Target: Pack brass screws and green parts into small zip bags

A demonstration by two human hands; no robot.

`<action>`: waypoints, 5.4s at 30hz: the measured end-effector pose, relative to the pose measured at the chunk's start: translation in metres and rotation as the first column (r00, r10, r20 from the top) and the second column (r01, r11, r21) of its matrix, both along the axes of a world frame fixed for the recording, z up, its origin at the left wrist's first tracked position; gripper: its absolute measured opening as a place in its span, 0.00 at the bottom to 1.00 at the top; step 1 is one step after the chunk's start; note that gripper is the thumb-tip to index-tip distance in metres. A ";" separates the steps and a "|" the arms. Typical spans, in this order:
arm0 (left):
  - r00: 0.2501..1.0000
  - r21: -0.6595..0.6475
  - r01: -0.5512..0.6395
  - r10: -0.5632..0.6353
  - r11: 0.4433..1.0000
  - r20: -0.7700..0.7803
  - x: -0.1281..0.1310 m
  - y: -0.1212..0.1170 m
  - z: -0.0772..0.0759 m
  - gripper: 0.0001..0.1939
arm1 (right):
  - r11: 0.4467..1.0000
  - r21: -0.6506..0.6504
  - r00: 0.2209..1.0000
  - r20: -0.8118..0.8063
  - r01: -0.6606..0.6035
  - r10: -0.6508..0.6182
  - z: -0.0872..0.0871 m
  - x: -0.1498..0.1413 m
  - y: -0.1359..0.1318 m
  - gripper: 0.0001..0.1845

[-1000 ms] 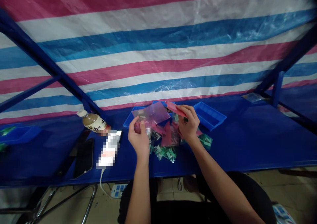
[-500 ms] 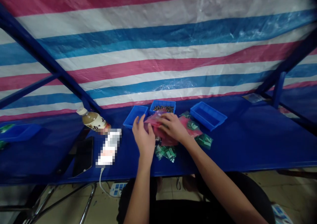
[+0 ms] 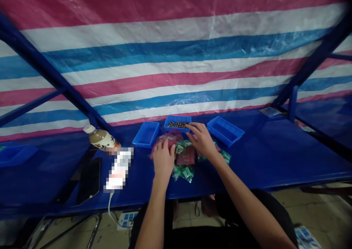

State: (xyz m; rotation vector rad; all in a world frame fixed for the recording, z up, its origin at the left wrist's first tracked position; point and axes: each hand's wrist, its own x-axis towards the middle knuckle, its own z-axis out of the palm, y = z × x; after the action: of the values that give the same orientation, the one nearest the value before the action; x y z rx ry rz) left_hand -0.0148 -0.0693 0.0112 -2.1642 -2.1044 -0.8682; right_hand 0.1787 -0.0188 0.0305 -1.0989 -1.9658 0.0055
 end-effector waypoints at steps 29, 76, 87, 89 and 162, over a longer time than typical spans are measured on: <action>0.860 -0.051 0.475 -0.476 0.879 -0.186 0.085 -0.004 -0.004 0.34 | 0.862 -0.349 0.919 -0.005 0.368 -0.395 -0.029 0.081 -0.033 0.18; 0.809 -0.117 0.557 -0.569 0.822 -0.144 0.083 -0.008 0.001 0.25 | 0.932 -0.063 0.902 -0.236 0.357 -0.361 -0.021 0.081 -0.048 0.16; 0.918 0.006 0.332 -0.321 0.943 -0.234 0.056 -0.004 0.012 0.22 | 0.962 -0.125 0.928 0.321 0.242 -0.191 -0.042 0.054 -0.054 0.25; 0.963 0.024 0.146 -0.136 0.989 -0.231 0.042 0.000 0.010 0.23 | 0.958 -0.160 0.904 0.396 0.240 -0.161 -0.048 0.051 -0.055 0.27; 0.901 -0.066 -0.128 0.144 0.990 0.410 0.020 0.018 0.002 0.19 | 0.965 0.111 0.696 0.712 -0.239 0.091 0.021 0.032 -0.011 0.52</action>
State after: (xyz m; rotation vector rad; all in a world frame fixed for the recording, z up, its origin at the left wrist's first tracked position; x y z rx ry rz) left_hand 0.0056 -0.0514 0.0132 -1.9502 -2.4326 -1.3865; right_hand 0.2111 -0.0297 0.0517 -0.8421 -2.6741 -0.5877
